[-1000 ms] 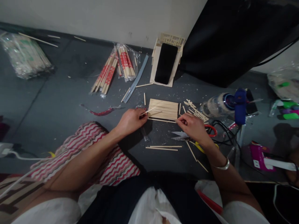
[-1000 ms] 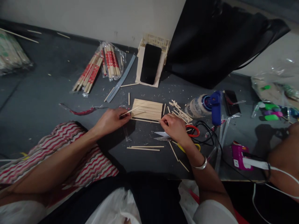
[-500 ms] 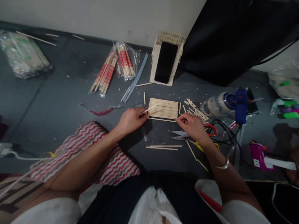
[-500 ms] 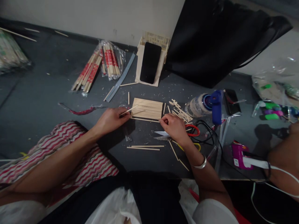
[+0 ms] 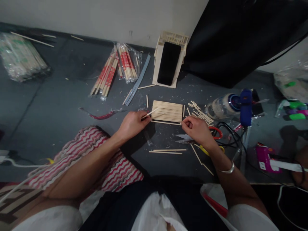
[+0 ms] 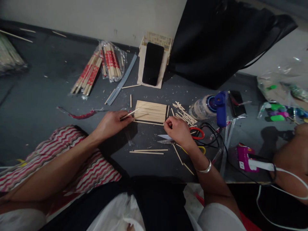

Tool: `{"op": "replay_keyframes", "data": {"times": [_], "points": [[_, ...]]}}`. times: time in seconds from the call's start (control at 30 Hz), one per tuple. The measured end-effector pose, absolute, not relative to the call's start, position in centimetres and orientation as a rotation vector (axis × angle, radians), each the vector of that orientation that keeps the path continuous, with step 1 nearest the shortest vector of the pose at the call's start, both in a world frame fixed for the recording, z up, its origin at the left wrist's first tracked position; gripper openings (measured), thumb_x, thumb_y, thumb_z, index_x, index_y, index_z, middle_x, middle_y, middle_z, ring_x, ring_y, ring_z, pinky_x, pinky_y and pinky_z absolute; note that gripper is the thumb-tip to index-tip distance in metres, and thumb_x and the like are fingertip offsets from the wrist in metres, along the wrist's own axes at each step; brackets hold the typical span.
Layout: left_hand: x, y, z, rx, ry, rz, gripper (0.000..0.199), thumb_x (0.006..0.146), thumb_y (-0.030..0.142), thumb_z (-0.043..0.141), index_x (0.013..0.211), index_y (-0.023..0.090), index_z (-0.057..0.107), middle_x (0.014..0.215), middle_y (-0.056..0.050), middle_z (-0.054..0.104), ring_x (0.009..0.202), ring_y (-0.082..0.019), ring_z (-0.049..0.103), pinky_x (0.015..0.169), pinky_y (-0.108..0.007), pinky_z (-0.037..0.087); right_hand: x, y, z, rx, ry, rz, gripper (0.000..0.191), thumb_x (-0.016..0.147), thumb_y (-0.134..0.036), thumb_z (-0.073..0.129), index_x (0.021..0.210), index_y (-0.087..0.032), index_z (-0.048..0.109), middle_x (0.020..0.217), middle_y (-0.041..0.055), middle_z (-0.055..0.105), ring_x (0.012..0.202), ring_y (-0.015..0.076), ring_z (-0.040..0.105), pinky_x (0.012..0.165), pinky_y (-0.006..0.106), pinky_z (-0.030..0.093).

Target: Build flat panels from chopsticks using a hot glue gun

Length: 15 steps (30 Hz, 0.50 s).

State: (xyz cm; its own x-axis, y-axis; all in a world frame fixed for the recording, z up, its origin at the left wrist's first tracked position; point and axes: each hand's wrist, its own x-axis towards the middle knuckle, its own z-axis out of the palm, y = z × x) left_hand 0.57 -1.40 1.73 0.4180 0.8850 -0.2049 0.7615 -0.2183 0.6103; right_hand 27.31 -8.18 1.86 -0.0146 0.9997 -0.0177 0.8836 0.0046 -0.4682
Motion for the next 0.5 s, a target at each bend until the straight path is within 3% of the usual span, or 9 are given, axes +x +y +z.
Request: {"op": "replay_keyframes", "data": {"times": [0.5], "points": [[0.88, -1.75, 1.68, 1.983, 1.423, 0.275, 0.026, 0.086, 0.035, 0.052, 0.065, 0.021, 0.057, 0.057, 0.001, 0.053, 0.055, -0.015, 0.047, 0.058, -0.029, 0.029, 27.03, -8.34, 1.91, -1.995, -1.953, 0.502, 0.011, 0.079, -0.021, 0.06, 0.069, -0.024, 0.062, 0.063, -0.0004, 0.063, 0.059, 0.0154, 0.055, 0.061, 0.027, 0.039]]}}
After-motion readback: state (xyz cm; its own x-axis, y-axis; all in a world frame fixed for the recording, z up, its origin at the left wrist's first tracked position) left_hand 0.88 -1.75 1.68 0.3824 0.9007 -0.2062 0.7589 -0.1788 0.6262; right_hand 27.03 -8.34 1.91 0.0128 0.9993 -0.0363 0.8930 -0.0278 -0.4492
